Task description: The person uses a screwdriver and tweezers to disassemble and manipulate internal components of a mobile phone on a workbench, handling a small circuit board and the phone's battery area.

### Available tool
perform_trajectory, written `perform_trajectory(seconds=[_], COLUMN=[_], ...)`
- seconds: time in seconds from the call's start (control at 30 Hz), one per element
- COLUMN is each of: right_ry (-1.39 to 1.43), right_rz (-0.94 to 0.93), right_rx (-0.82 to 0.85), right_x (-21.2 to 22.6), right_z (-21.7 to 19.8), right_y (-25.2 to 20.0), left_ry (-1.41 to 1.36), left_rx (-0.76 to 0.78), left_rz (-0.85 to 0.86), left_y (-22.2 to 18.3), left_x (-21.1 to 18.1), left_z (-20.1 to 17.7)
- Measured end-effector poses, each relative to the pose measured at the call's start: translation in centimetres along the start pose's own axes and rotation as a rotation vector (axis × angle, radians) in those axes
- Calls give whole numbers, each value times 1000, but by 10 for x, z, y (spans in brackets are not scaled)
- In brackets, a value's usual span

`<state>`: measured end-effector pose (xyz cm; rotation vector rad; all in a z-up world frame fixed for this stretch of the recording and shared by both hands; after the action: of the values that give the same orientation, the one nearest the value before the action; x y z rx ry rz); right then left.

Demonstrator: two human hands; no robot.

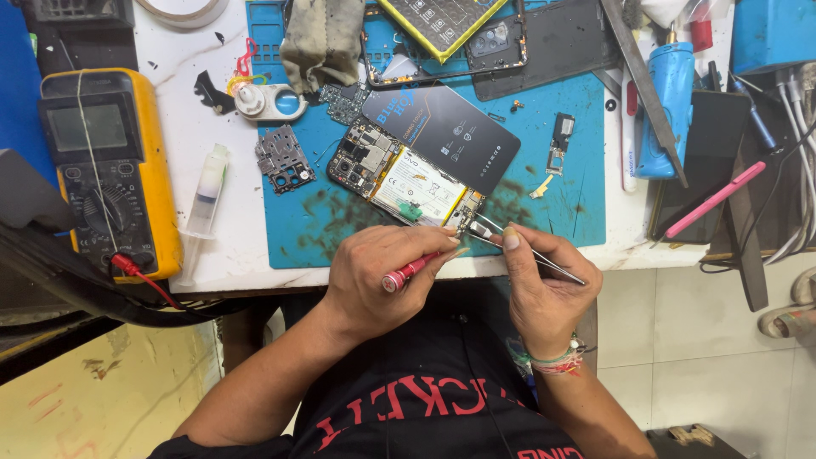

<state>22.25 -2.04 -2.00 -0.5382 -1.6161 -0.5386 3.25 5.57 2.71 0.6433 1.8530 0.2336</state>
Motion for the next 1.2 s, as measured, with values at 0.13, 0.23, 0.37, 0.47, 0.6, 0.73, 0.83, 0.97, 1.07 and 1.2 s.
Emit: perform_trajectory(seconds=[0.13,0.23,0.37,0.47,0.6,0.73,0.83,0.97,1.07,1.2], right_ry=[-4,-14,-30,178,190,205,205,271,92,19], right_rz=[8,9,41,-2,21,-28,-64,-49,-71,-4], right_rx=[-6,-3,-104,-94,-104,-74,-54,-51,-10,168], right_x=[-1,-2,-8,-6,-9,-8,-9,-9,1,4], right_z=[0,-1,-15,-17,-18,-16,-17,-22,-28,-21], right_y=[0,0,-1,2,3,4,3,0,-19,-42], left_ry=[2,-6,-40,-79,-91,-132,-183,-351,-15,-104], left_rx=[4,2,-35,-72,-99,-115,-127,-133,-87,-88], left_rz=[1,0,7,2,3,21,28,-74,45,142], left_y=[0,0,0,-1,-4,-9,-19,-33,-44,-51], left_x=[0,0,-1,-2,-3,-1,7,17,-2,-26], left_z=[-1,0,-3,-8,-11,-12,-15,-16,-13,-19])
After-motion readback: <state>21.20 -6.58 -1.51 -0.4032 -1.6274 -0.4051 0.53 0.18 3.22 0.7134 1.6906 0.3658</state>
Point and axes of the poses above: each hand's wrist, its own y-axis towards the middle knuckle, its own z-axis out of the palm, x = y × z, the point moved 7 cm from there along y, towards the middle knuckle, and after that the axes turned 9 degrees about -x, right-handed, at the moved point
